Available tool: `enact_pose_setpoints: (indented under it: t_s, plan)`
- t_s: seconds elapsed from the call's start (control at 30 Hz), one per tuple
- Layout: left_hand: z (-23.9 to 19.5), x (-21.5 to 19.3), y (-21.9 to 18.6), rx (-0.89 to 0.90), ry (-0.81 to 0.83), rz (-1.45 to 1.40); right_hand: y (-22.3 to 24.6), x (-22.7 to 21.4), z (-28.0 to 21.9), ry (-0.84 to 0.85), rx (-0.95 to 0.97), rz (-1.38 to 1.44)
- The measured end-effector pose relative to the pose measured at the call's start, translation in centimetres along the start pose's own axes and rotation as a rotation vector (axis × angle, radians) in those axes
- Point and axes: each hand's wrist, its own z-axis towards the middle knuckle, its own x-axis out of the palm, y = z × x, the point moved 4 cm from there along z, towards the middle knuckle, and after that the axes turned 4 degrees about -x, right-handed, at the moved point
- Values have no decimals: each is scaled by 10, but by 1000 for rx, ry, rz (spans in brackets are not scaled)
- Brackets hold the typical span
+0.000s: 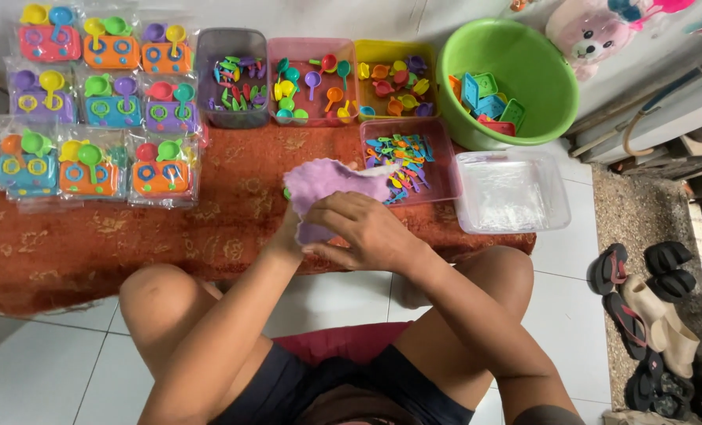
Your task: The person sits on the floor and wipes colorful plastic toys with a cloth. They pick up a green toy from a green basin, wipe it thoroughly, and place it on the table. They also handle a purple toy and wipe it with the cloth.
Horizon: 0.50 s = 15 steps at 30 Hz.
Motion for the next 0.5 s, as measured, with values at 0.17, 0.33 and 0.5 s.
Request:
enact_pose_setpoints:
  t_s: [0.17, 0.33, 0.5]
  plan:
    - [-4, -35, -25, 6, 26, -74, -114, -27, -9, -138, 182, -108]
    - [-11, -69, -40, 20, 34, -172, -305, -38, -67, 20, 698, -396]
    - [-14, -84, -52, 51, 17, -290, -428, -15, -122, 261, 811, -599]
